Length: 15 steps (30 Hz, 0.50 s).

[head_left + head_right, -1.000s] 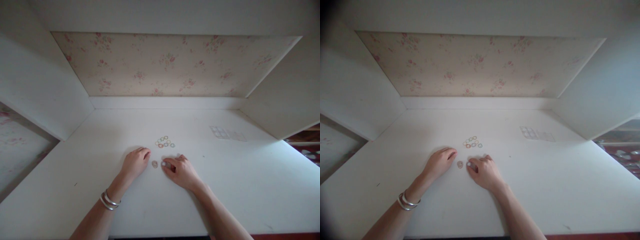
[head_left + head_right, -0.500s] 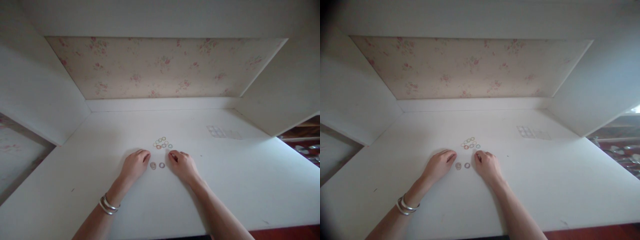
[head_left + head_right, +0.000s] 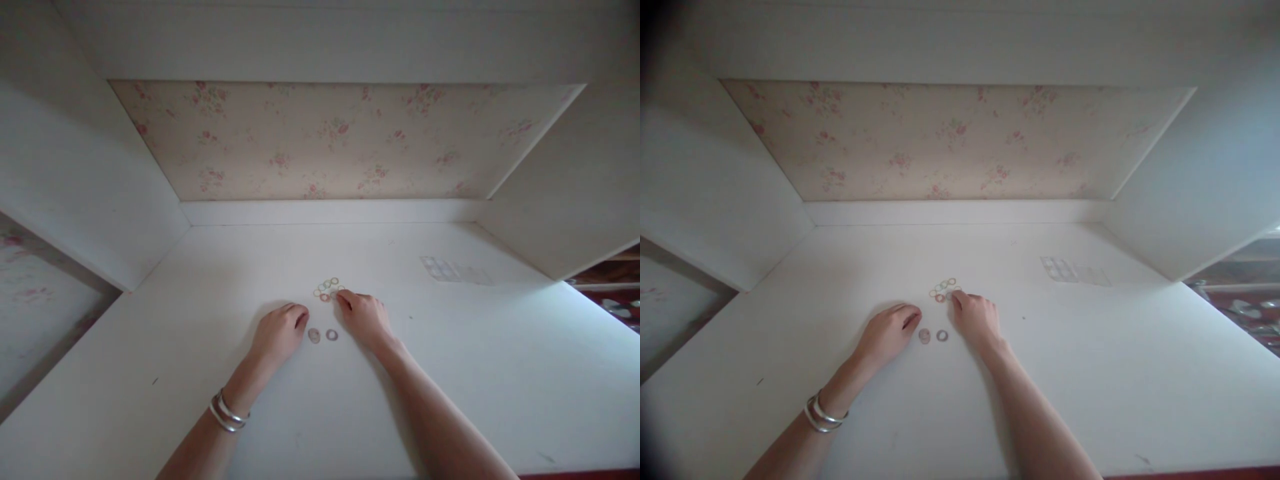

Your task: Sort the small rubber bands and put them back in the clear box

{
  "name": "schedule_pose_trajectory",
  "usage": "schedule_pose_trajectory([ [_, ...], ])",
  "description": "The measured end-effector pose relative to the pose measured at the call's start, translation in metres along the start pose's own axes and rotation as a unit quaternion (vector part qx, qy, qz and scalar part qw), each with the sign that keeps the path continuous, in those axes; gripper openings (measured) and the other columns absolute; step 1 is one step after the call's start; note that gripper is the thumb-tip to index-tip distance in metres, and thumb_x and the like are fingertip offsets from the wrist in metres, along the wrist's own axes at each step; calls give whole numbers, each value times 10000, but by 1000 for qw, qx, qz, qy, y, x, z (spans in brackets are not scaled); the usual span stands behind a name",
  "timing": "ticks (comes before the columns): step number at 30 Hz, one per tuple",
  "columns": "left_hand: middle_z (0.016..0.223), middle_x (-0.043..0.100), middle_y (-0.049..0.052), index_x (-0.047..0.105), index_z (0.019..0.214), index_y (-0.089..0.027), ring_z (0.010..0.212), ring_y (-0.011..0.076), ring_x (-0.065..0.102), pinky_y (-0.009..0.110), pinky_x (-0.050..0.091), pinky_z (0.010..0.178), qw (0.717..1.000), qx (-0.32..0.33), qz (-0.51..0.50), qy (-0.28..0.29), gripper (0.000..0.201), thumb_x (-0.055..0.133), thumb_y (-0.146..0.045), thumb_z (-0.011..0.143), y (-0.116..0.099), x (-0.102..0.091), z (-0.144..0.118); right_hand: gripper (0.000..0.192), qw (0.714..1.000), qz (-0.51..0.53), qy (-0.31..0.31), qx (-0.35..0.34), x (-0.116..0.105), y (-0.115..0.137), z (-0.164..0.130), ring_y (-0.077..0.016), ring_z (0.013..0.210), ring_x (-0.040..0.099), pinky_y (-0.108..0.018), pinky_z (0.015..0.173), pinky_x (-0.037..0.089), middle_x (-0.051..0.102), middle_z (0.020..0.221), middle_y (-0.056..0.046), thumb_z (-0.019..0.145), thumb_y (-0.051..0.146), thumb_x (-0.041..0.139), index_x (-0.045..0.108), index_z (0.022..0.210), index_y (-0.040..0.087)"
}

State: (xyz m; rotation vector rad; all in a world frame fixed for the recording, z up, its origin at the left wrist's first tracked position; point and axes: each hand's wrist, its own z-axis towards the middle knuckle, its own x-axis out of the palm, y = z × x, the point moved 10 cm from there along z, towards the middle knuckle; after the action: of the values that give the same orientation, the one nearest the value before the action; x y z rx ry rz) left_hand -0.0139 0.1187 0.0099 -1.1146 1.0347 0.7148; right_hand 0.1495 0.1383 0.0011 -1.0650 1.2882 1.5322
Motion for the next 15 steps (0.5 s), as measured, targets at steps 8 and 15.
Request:
schedule_pose_trajectory([
  [8, 902, 686, 9, 646, 881, -248, 832, 166, 619, 268, 420, 724, 1000, -1, 5, 2, 206, 442, -259, 908, -1, 0, 0, 284, 999, 18, -26, -18, -2, 2, -1, -152, 675, 623, -234, 562, 330, 703, 868, -17, 937, 301, 360, 620, 1052, 299],
  [15, 924, 687, 19, 646, 912, -242, 858, 160, 615, 260, 426, 753, 1000, -11, -13, 11, 216, 430, -251, 911, 1, -2, 0, 275, 970, 182, -10, -160, -12, 43, -33, -119, 727, 623, -198, 650, 405, 700, 865, -15, 946, 287, 368, 637, 988, 248],
])
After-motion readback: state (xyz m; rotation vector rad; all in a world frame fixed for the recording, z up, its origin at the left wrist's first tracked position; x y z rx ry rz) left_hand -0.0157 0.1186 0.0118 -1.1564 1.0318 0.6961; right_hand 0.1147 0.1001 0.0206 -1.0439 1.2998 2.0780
